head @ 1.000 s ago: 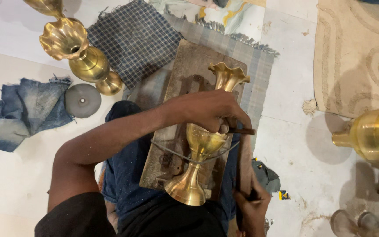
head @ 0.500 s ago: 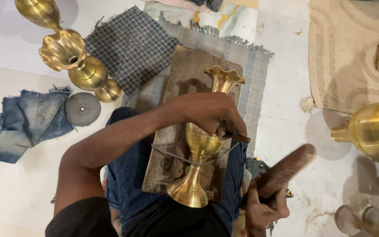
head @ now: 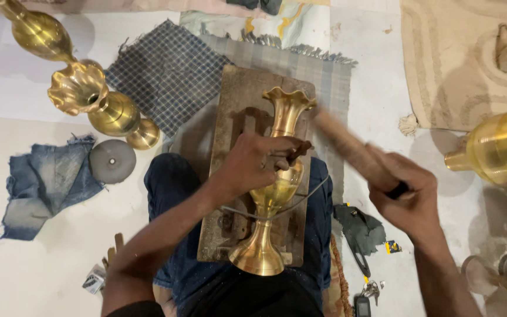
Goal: The person sits on the floor and hammers a brass vase held on a wooden work block, striking the metal with a wooden mallet to shape its surface. Between strikes they hold a small punch or chisel against the vase and reposition it, working around the body of the vessel.
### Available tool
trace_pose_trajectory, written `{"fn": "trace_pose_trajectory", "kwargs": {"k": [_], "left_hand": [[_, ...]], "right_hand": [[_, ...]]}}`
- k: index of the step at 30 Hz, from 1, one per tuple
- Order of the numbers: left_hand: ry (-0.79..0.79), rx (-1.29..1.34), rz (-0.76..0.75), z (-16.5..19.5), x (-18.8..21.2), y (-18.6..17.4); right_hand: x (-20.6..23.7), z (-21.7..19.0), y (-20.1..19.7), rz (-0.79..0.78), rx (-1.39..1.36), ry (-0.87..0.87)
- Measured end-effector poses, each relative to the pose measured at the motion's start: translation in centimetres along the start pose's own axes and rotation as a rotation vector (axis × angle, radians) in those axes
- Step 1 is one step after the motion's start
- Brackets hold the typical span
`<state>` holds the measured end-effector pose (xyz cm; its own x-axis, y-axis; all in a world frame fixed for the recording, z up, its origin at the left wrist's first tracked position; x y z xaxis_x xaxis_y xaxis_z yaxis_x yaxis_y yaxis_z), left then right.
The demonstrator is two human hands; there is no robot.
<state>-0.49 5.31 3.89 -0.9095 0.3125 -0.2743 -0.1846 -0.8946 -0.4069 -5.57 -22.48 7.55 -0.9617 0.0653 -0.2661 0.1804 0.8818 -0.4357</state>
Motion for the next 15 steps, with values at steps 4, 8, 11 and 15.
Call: {"fn": "trace_pose_trajectory", "kwargs": {"k": [4,8,11,15], "left_hand": [[0.136,0.102,0.186,0.6,1.4,-0.1],[-0.209,0.001,0.132,-1.5,1.9,1.3],[-0.072,-0.111,0.245,-1.5,2.0,1.4],[0.127,0.017,0.37,-0.8,2.6,1.1]], "right_hand": [[-2.8,-3.7,0.9,-0.223,0.414,-0.01],[-4.3,-6.9,2.1,-0.19,0.186,-0.11],[-5.4,-6.6,2.6,-0.304,0.453,-0.079],[-6.7,-5.8,3.4,-0.354,0.459,-0.159]]}}
Point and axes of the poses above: each hand's wrist, its own x-axis away from the middle knuckle, its own y-axis out of the palm, z = x × y, the point moved 4 cm from there along -x, towards the middle knuckle, and after that the axes turned 13 degrees about z, right-handed, at the moved point
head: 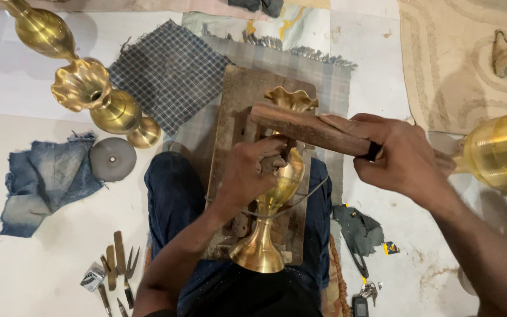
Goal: The person sits on the floor and hammers a brass vase held on a wooden work block, striking the metal with a wooden mallet to shape its surface. Between strikes they hold a small punch or chisel against the vase and reposition it, working around the body of the vessel.
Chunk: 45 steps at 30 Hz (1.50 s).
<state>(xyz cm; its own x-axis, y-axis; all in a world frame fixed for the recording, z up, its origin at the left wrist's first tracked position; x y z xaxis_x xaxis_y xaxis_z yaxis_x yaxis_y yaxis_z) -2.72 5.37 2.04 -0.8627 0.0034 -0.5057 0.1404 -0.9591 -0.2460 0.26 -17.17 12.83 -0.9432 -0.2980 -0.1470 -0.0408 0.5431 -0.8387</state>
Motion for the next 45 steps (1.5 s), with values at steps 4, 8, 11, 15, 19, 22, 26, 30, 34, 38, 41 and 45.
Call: {"fn": "trace_pose_trajectory", "kwargs": {"k": [4,8,11,15,19,22,26,30,34,38,41,45], "left_hand": [[-0.121,-0.058,0.009,0.0,0.1,-0.2],[-0.137,0.033,0.063,1.1,0.8,-0.5],[-0.082,0.121,0.135,1.6,1.3,-0.4],[-0.038,-0.042,0.193,0.9,1.0,0.3],[-0.058,-0.097,0.146,-0.1,0.4,0.4],[-0.057,0.027,0.073,-0.5,-0.1,0.5],[-0.121,-0.017,-0.134,-1.2,-1.3,1.2],[0.006,0.052,-0.221,-0.8,-2.4,1.2],[-0.035,0.085,-0.447,-1.2,-4.4,2.5],[-0.085,0.216,-0.628,-1.7,-5.9,3.6],[-0.083,0.293,-0.787,-1.9,-6.8,4.3],[-0.148,0.368,-0.965,-2.3,-7.1,4.8]], "right_hand": [[-1.0,-0.1,0.4,0.074,-0.213,-0.048],[-1.2,-0.8,0.5,0.012,-0.032,-0.039],[-0.8,-1.5,-0.2,0.039,-0.119,-0.053],[-0.4,-1.0,0.2,0.018,0.003,0.009],[-0.7,-0.5,1.0,0.175,-0.488,-0.014],[-0.7,0.9,0.8,0.281,-0.599,0.155],[0.7,1.8,-0.1,0.124,-0.321,0.019],[4.2,3.8,0.6,0.233,-0.321,0.044],[8.1,6.2,4.3,0.407,-0.586,0.16],[13.2,8.3,9.2,0.479,-0.608,0.55],[16.9,8.4,12.5,0.478,-0.678,0.657],[19.7,7.9,14.5,0.507,-0.77,0.773]]}}
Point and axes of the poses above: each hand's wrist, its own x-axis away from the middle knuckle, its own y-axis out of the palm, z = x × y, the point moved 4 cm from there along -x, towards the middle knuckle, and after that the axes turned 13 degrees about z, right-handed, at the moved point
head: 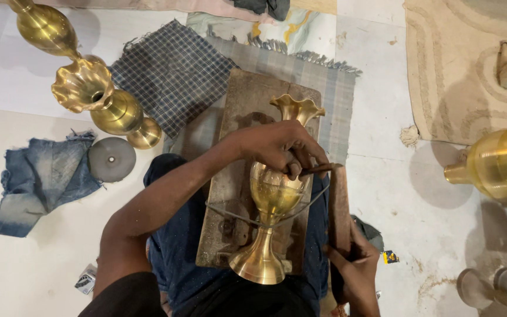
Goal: The person sits on the floor and hammers a brass vase held on a wooden work block, striking the metal with a wooden mallet to shape its surface. Between strikes they hold a small punch or chisel against the vase and reposition it, working around the body of the vessel.
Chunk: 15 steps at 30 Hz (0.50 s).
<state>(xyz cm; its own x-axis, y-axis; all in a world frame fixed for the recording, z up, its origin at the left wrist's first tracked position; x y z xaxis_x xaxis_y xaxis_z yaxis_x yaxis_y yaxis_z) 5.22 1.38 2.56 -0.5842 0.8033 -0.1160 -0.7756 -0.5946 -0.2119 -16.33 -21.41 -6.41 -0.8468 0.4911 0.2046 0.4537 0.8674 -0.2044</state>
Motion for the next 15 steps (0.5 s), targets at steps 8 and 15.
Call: {"fn": "trace_pose_trajectory", "kwargs": {"k": [8,15], "left_hand": [[0.061,0.042,-0.286,0.2,-1.2,0.7],[0.056,0.011,-0.272,0.4,-1.3,0.9]], "right_hand": [[3.7,-2.9,-0.4,0.335,0.066,-0.39],[4.2,-4.9,0.5,0.395,0.187,-0.695]]}}
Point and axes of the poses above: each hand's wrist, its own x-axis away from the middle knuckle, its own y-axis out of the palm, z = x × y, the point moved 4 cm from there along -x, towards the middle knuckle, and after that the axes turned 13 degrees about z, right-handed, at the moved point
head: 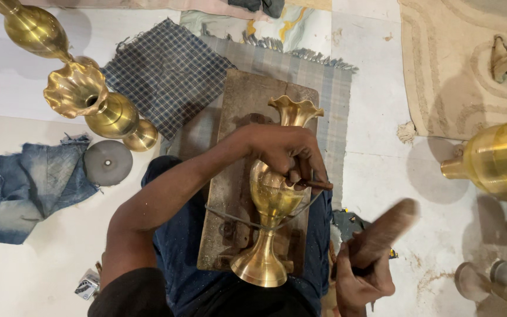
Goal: The person sits on the floor and hammers a brass vase held on a wooden work block, striking the metal with a wooden mallet to shape its surface. Between strikes they hold a small punch or chisel against the vase and reposition it, working around the body of the vessel.
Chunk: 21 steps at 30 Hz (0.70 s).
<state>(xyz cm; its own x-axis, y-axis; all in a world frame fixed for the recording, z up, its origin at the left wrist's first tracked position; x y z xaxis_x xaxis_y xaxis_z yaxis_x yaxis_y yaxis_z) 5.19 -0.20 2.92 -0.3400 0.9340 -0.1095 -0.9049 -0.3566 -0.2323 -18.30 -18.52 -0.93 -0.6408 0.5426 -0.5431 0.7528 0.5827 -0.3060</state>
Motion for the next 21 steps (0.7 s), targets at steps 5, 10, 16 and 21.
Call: {"fn": "trace_pose_trajectory", "kwargs": {"k": [5,10,16,21], "left_hand": [[0.046,-0.066,0.174,0.1,0.8,-0.1],[-0.046,-0.172,0.384,-0.6,1.9,0.6],[-0.011,-0.14,0.681,-0.5,4.0,0.7],[-0.098,0.017,0.889,0.0,6.0,1.9]], "right_hand": [[-1.1,1.3,-0.1,-0.132,-0.092,0.246],[-3.7,2.6,-0.2,-0.149,0.019,0.176],[-10.1,1.9,1.8,-0.463,-0.082,0.189],[-16.0,-1.5,4.8,-0.729,-0.282,0.109]]}}
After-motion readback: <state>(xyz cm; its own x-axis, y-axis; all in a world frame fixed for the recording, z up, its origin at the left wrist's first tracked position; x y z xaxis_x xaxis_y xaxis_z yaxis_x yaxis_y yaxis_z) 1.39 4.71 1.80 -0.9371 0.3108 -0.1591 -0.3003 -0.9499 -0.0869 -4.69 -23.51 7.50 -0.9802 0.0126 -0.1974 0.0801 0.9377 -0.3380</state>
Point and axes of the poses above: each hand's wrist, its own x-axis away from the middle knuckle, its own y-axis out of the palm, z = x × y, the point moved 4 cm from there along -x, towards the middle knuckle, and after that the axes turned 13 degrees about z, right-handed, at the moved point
